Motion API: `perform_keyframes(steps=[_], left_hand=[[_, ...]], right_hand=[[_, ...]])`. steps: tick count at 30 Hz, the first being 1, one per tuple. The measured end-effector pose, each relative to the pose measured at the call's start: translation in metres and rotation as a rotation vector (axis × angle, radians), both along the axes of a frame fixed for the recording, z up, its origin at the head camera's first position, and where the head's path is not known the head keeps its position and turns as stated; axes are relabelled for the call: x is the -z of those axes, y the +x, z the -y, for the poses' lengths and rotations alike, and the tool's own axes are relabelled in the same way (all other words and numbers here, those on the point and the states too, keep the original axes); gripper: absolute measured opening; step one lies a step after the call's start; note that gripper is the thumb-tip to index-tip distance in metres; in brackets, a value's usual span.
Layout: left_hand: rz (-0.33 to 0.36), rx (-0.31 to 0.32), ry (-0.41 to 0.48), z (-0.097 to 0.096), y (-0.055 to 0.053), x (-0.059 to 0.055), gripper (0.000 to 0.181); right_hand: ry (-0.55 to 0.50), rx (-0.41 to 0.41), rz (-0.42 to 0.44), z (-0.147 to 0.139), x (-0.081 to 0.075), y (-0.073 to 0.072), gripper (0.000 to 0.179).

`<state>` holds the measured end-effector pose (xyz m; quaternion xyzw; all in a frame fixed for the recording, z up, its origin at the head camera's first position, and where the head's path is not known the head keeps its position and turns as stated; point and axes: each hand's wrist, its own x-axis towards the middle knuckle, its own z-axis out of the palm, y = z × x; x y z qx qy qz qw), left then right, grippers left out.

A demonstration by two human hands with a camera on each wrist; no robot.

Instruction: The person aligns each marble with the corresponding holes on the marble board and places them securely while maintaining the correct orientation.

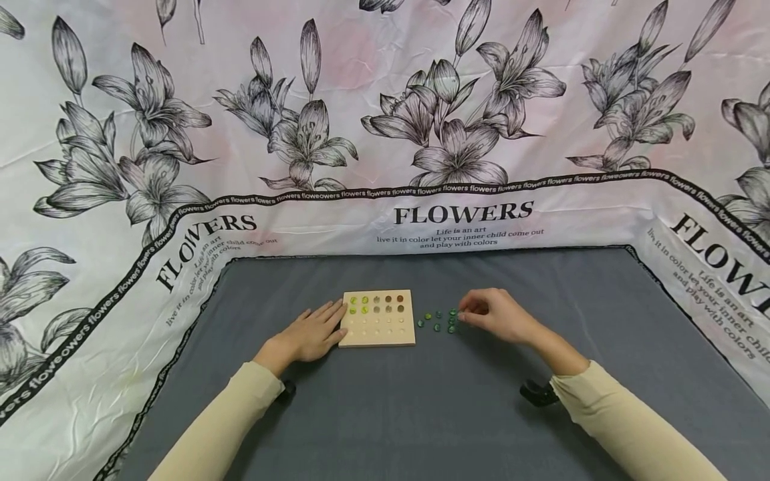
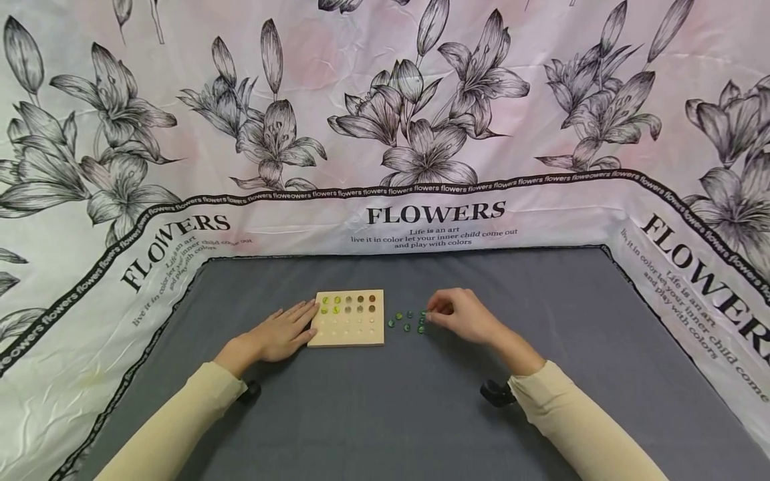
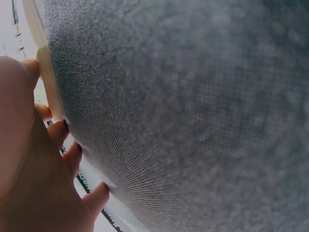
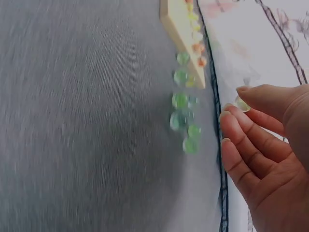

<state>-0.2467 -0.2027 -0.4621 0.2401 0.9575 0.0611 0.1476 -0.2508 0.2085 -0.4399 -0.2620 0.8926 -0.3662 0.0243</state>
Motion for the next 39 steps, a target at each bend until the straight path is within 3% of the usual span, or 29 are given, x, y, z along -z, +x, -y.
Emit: perform_keyframes(steps=[4, 10, 18, 29, 39], left_hand=[[-0.005, -0.010, -0.010, 0.003, -0.004, 0.005, 0.065], [-0.005, -0.008, -0.004, 0.004, -0.005, 0.002, 0.065], [-0.002, -0.002, 0.006, 0.003, -0.008, 0.008, 0.066], [0.012, -0.015, -0.009, 0.003, -0.004, 0.004, 0.066], [0.024, -0.020, -0.012, 0.002, -0.006, 0.008, 0.066]], right_hand=[[-0.046, -0.024, 0.006, 0.014, -0.003, 0.001, 0.014], [-0.085, -0.045, 0.022, 0.033, -0.006, 0.003, 0.015], [-0.096, -0.066, 0.008, 0.050, -0.005, 0.003, 0.012], [-0.128, -0.064, -0.006, 0.067, 0.001, 0.005, 0.011], [-0.119, -0.077, -0.047, 0.087, -0.001, 0.002, 0.011]])
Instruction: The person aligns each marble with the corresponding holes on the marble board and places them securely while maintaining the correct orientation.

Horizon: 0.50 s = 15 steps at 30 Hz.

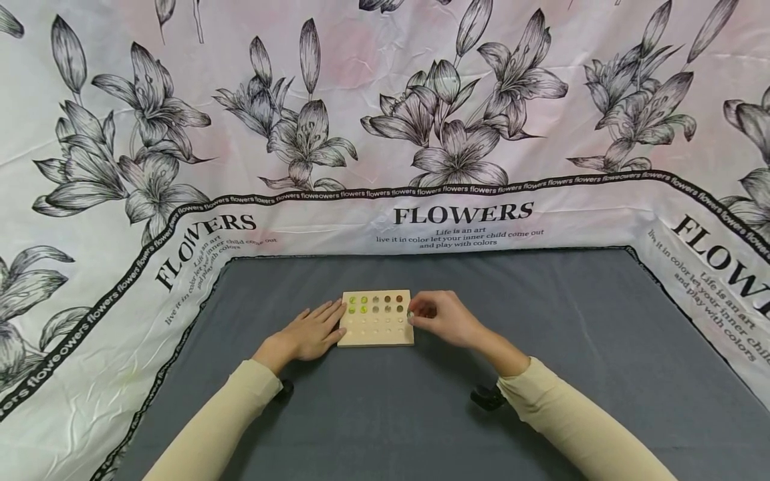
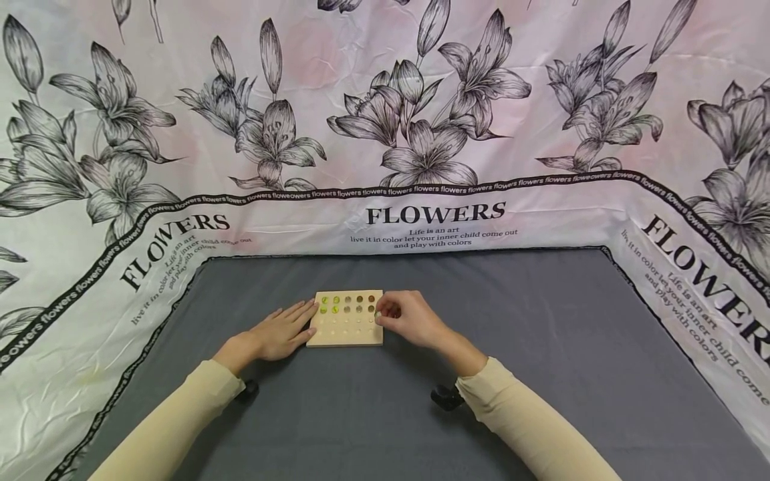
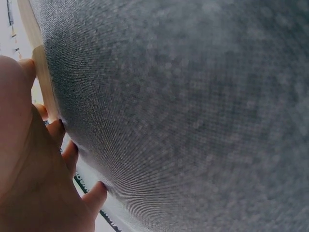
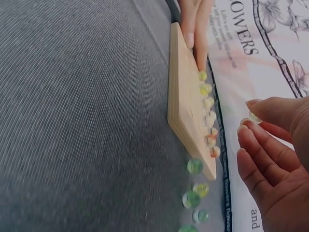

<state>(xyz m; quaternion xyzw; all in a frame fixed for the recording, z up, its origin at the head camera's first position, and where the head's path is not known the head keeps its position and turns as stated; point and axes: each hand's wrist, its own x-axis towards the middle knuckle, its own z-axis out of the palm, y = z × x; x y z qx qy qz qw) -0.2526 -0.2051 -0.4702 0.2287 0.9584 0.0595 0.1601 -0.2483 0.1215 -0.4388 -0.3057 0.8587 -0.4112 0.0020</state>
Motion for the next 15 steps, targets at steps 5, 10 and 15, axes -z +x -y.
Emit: perform_keyframes(steps=[5, 10, 15], left_hand=[[-0.001, 0.000, 0.006, 0.000, 0.000, 0.000, 0.066], [-0.007, 0.007, 0.001, 0.001, 0.000, -0.001, 0.066], [-0.007, 0.009, -0.001, 0.001, 0.001, -0.001, 0.065]], right_hand=[[-0.008, -0.003, -0.024, 0.010, 0.001, -0.002, 0.011], [-0.006, -0.008, -0.019, 0.020, 0.003, -0.004, 0.010], [0.003, -0.025, 0.003, 0.033, 0.007, -0.006, 0.013]])
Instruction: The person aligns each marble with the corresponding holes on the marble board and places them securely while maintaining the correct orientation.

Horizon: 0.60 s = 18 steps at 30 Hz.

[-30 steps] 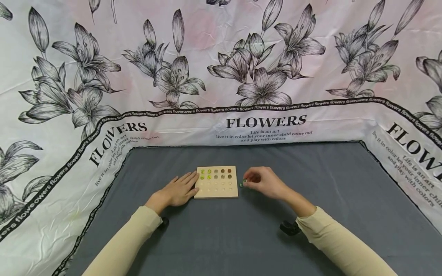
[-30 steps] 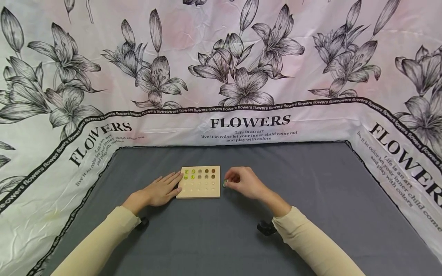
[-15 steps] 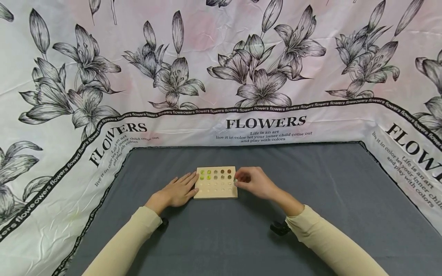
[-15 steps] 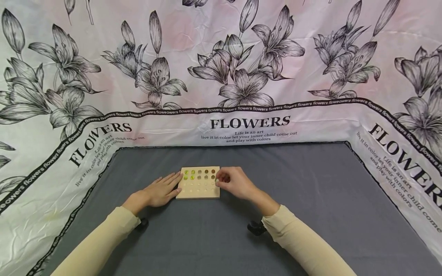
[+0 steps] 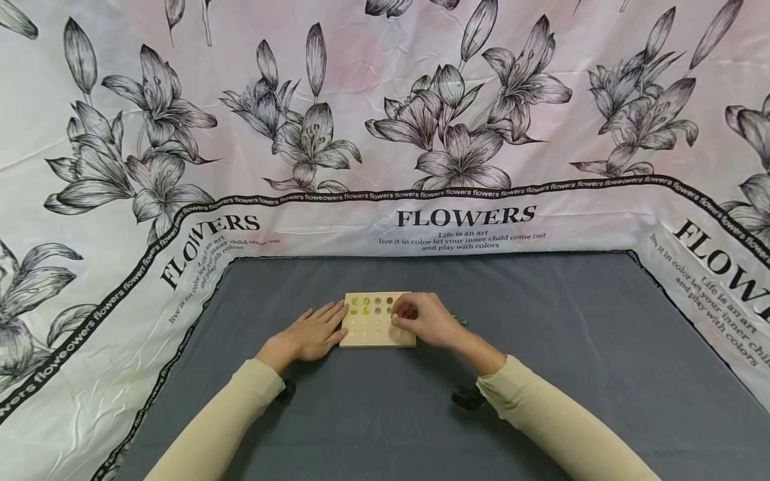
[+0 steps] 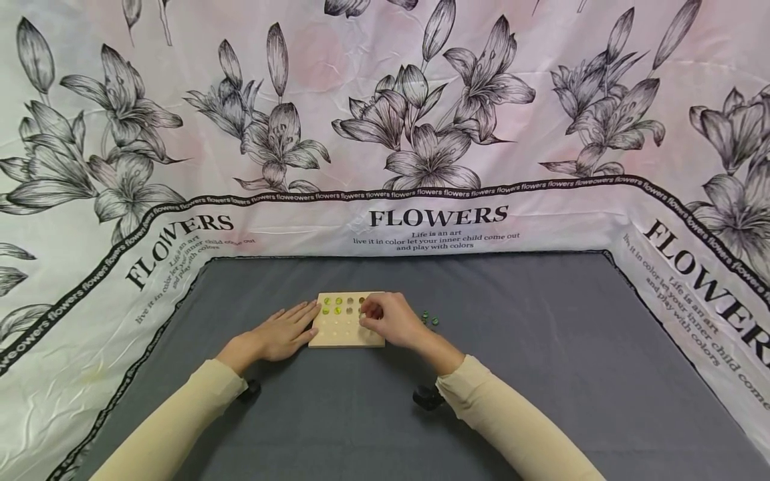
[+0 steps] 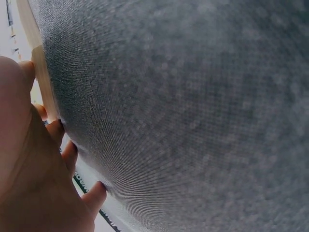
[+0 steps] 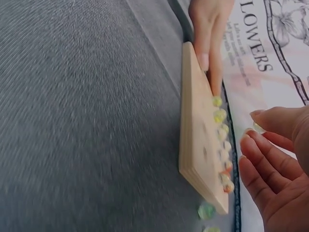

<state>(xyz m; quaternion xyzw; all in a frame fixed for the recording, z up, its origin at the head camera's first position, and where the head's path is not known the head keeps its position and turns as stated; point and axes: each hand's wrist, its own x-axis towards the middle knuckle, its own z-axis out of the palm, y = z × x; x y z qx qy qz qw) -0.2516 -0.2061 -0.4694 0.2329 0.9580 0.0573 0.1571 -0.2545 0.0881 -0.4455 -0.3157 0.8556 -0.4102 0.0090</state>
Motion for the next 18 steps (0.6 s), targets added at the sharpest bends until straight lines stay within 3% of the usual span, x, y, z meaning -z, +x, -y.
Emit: perform_keyframes(steps=[18], left_hand=[[-0.009, -0.013, -0.002, 0.000, -0.001, 0.002, 0.066]], right_hand=[[0.011, 0.013, -0.021, 0.053, 0.016, -0.005, 0.007]])
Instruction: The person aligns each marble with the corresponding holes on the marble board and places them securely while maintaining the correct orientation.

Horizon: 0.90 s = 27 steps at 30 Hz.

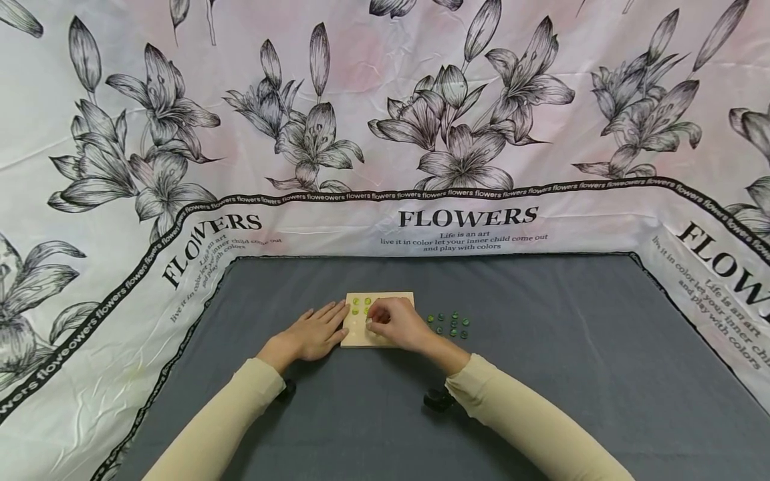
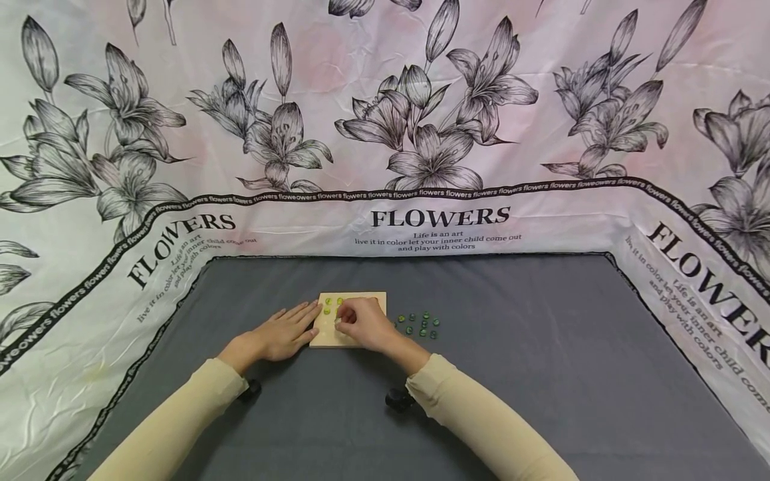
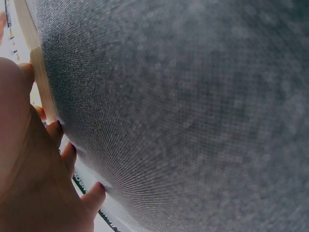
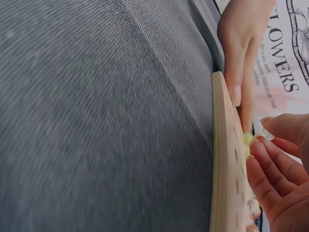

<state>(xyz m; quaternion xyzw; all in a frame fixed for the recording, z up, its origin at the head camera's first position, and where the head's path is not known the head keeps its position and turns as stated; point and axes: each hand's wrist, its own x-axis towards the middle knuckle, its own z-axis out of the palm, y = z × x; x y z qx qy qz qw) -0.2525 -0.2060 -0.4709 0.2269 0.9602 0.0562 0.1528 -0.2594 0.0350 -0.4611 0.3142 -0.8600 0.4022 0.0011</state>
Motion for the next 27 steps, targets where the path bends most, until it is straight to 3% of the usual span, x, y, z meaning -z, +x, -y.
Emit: perform_keyframes(steps=[11, 27], left_hand=[[0.001, -0.003, -0.007, 0.000, -0.001, 0.002, 0.065], [0.005, -0.002, 0.001, -0.002, 0.002, -0.004, 0.065]], right_hand=[[0.017, -0.002, -0.015, 0.019, 0.006, -0.003, 0.009], [0.101, 0.124, -0.037, 0.039, 0.011, -0.005, 0.011]])
